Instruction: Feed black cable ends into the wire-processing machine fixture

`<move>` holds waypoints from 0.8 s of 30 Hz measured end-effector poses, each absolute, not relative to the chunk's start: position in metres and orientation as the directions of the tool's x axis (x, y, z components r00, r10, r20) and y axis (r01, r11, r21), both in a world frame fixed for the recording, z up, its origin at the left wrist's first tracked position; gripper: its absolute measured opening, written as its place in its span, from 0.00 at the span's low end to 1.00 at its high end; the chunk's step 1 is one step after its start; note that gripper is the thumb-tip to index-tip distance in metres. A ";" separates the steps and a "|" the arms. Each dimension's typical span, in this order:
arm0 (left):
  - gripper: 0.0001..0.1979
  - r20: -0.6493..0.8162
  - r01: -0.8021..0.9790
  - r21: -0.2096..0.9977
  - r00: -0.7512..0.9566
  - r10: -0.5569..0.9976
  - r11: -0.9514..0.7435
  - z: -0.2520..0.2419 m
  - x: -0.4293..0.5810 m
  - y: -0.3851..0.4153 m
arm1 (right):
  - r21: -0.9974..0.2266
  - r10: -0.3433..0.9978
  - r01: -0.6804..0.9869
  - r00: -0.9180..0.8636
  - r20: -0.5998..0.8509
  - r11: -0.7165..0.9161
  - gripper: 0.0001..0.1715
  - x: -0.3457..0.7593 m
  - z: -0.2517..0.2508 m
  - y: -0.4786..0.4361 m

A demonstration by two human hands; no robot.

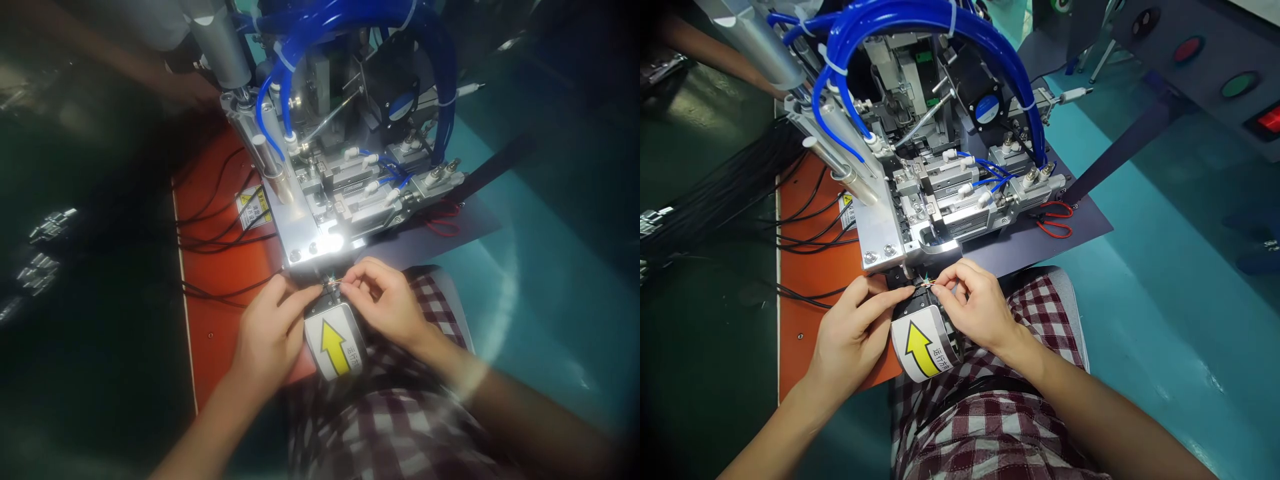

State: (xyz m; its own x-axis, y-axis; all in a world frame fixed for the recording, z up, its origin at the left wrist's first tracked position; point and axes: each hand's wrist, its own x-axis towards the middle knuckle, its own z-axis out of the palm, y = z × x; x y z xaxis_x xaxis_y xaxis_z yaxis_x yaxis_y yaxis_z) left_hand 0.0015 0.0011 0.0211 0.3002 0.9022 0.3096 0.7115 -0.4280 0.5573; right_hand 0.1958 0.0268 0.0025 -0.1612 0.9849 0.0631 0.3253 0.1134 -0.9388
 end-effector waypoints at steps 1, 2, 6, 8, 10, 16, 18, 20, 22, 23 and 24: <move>0.15 0.309 0.712 0.558 0.298 0.903 -0.425 0.021 0.001 0.001 | -0.936 0.984 0.328 -0.163 0.074 0.124 0.04 0.195 0.002 0.027; 0.15 0.309 0.712 0.559 0.296 0.904 -0.424 0.021 0.001 0.000 | -0.934 0.983 0.331 -0.163 0.086 0.136 0.04 0.195 0.002 0.027; 0.15 0.306 0.712 0.560 0.297 0.905 -0.423 0.021 0.001 0.000 | -0.888 0.964 0.383 -0.170 0.204 0.255 0.05 0.194 0.006 0.027; 0.15 0.305 0.711 0.561 0.298 0.904 -0.424 0.021 0.001 0.001 | -0.836 0.937 0.426 -0.192 0.291 0.347 0.05 0.194 0.009 0.027; 0.15 0.310 0.709 0.560 0.300 0.902 -0.429 0.021 0.001 0.002 | -0.803 0.919 0.446 -0.206 0.337 0.395 0.05 0.194 0.011 0.026; 0.15 0.313 0.711 0.554 0.303 0.900 -0.432 0.020 0.002 0.002 | -0.943 0.991 0.325 -0.128 0.034 0.074 0.05 0.191 0.008 0.033; 0.15 0.310 0.714 0.552 0.303 0.901 -0.431 0.019 0.001 0.001 | -0.966 0.983 0.248 -0.146 -0.114 -0.076 0.05 0.193 0.008 0.036; 0.16 0.308 0.717 0.550 0.303 0.902 -0.429 0.019 0.001 0.001 | -0.964 0.967 0.209 -0.159 -0.198 -0.163 0.06 0.196 0.008 0.037; 0.15 0.313 0.718 0.547 0.302 0.901 -0.431 0.019 0.001 0.001 | -0.962 0.964 0.208 -0.162 -0.211 -0.175 0.07 0.199 0.009 0.036; 0.15 0.315 0.718 0.546 0.302 0.900 -0.432 0.019 0.001 0.001 | -0.963 0.966 0.214 -0.163 -0.201 -0.164 0.07 0.200 0.010 0.036; 0.16 0.316 0.719 0.545 0.301 0.900 -0.432 0.019 0.001 0.001 | -0.964 0.968 0.223 -0.168 -0.187 -0.147 0.07 0.201 0.010 0.036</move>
